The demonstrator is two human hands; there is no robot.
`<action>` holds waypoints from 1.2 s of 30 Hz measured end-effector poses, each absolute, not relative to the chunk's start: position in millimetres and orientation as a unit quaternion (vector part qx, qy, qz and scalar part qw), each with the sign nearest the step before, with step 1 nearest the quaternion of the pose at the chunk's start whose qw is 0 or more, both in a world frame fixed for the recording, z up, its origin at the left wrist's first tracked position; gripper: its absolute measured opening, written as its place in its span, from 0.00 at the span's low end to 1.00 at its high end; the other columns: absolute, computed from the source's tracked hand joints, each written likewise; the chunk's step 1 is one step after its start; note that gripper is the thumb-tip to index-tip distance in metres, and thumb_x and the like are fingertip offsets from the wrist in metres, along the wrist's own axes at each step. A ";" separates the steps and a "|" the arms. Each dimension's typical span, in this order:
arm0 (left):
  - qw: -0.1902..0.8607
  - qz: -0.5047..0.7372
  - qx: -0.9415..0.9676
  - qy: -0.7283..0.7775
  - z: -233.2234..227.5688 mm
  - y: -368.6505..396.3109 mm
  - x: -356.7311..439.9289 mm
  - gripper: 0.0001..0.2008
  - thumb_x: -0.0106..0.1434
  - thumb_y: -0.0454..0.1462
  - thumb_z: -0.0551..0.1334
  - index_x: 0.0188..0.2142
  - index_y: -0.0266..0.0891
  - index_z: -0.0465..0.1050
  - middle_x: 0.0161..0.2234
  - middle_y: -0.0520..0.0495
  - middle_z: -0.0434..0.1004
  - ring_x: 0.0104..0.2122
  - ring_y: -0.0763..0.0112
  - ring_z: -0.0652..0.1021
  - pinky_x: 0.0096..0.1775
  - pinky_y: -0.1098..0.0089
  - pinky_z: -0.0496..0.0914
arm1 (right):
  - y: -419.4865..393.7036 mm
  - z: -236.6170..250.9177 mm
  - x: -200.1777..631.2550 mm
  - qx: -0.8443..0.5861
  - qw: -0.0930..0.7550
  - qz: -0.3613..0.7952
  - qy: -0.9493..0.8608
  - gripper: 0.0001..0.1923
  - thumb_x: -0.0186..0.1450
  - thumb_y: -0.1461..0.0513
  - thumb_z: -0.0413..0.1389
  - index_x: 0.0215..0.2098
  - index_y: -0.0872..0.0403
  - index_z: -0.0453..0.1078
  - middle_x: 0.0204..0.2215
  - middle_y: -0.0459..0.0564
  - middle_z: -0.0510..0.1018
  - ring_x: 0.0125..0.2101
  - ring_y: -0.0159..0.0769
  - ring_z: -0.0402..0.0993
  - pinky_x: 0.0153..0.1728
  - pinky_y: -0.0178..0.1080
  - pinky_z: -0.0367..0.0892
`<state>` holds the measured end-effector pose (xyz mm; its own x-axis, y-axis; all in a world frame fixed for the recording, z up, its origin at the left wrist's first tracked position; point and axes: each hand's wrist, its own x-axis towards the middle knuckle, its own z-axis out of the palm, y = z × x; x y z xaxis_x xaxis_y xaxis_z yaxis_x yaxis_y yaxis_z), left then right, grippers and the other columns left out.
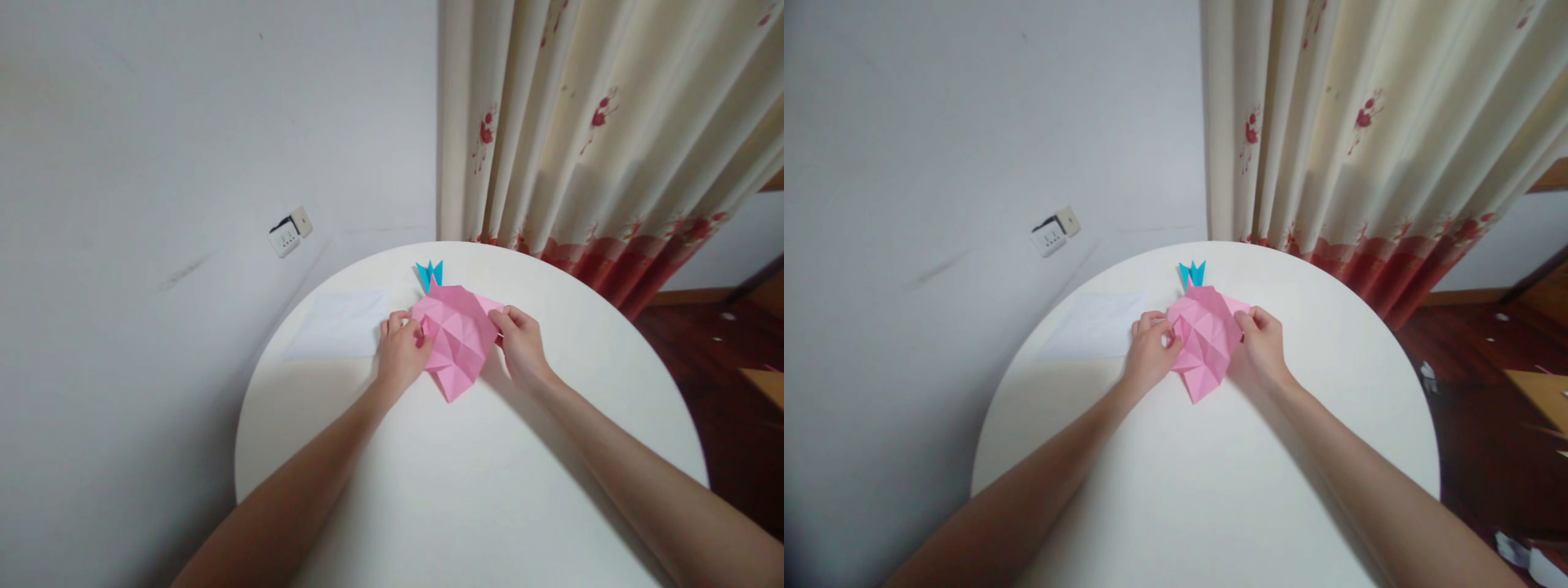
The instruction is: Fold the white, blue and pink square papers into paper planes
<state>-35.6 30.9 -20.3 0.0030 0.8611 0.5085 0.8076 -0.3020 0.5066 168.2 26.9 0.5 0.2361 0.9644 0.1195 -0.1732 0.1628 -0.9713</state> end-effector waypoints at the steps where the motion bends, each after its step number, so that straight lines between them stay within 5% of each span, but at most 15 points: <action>1: 0.045 0.411 0.698 0.584 -21.1 34.0 -37.2 0.05 0.56 0.31 0.63 0.27 0.41 0.68 0.45 0.42 0.69 0.47 0.57 0.70 0.53 0.57 0.64 | 26.6 2.5 168.5 -0.461 0.638 0.455 -0.417 0.14 0.57 0.58 0.60 0.20 0.52 0.60 0.21 0.41 0.65 0.23 0.29 0.61 0.26 0.34 0.61; 7: 0.361 0.660 0.439 0.491 -12.5 50.9 -42.3 0.06 0.59 0.35 0.56 0.27 0.42 0.59 0.30 0.51 0.68 0.33 0.69 0.74 0.37 0.69 0.70 | 36.2 9.4 182.4 -0.434 0.720 0.463 -0.282 0.16 0.56 0.61 0.60 0.20 0.52 0.55 0.17 0.38 0.59 0.19 0.27 0.57 0.19 0.31 0.54; 10: 0.484 0.690 0.344 0.413 -8.2 51.0 -40.1 0.06 0.59 0.37 0.57 0.29 0.42 0.58 0.32 0.51 0.71 0.31 0.71 0.75 0.35 0.70 0.71 | 42.7 5.5 188.0 -0.428 0.722 0.483 -0.251 0.15 0.56 0.61 0.59 0.21 0.51 0.56 0.16 0.38 0.59 0.18 0.27 0.57 0.18 0.31 0.54; 16: 0.429 0.702 0.317 0.472 -16.0 56.3 -47.4 0.08 0.61 0.37 0.59 0.41 0.41 0.63 0.35 0.49 0.74 0.32 0.71 0.78 0.35 0.70 0.73 | 44.3 -5.8 182.9 -0.461 0.687 0.470 -0.308 0.13 0.56 0.53 0.61 0.28 0.52 0.64 0.22 0.41 0.72 0.22 0.30 0.68 0.24 0.34 0.67; 21: 0.400 0.716 0.364 0.441 -13.7 59.3 -65.4 0.31 0.55 0.31 0.64 0.57 0.46 0.60 0.42 0.47 0.77 0.40 0.68 0.79 0.42 0.68 0.74 | 36.2 -11.0 174.6 -0.458 0.596 0.511 -0.417 0.12 0.54 0.55 0.63 0.25 0.53 0.67 0.25 0.45 0.76 0.27 0.35 0.74 0.28 0.36 0.70; 25: 0.416 0.690 0.410 0.428 7.2 56.7 -82.2 0.25 0.53 0.31 0.66 0.52 0.38 0.72 0.51 0.41 0.76 0.44 0.64 0.79 0.45 0.66 0.74 | 30.6 -10.5 169.2 -0.461 0.547 0.525 -0.462 0.11 0.54 0.55 0.62 0.26 0.54 0.71 0.27 0.49 0.78 0.31 0.37 0.74 0.28 0.35 0.68; 30: 0.437 0.676 0.423 0.417 38.3 60.9 -130.5 0.35 0.54 0.32 0.68 0.61 0.39 0.65 0.48 0.40 0.78 0.39 0.65 0.81 0.44 0.64 0.76 | 32.6 -9.6 169.1 -0.491 0.526 0.526 -0.454 0.16 0.53 0.50 0.63 0.25 0.55 0.73 0.32 0.54 0.80 0.30 0.36 0.73 0.26 0.35 0.67; 36: 0.513 0.504 0.483 0.500 56.3 80.1 -214.4 0.38 0.42 0.30 0.76 0.56 0.39 0.72 0.51 0.36 0.77 0.39 0.63 0.81 0.41 0.61 0.77 | 36.8 -17.7 167.1 -0.485 0.515 0.517 -0.482 0.22 0.53 0.46 0.63 0.25 0.57 0.75 0.29 0.56 0.80 0.28 0.36 0.72 0.25 0.35 0.65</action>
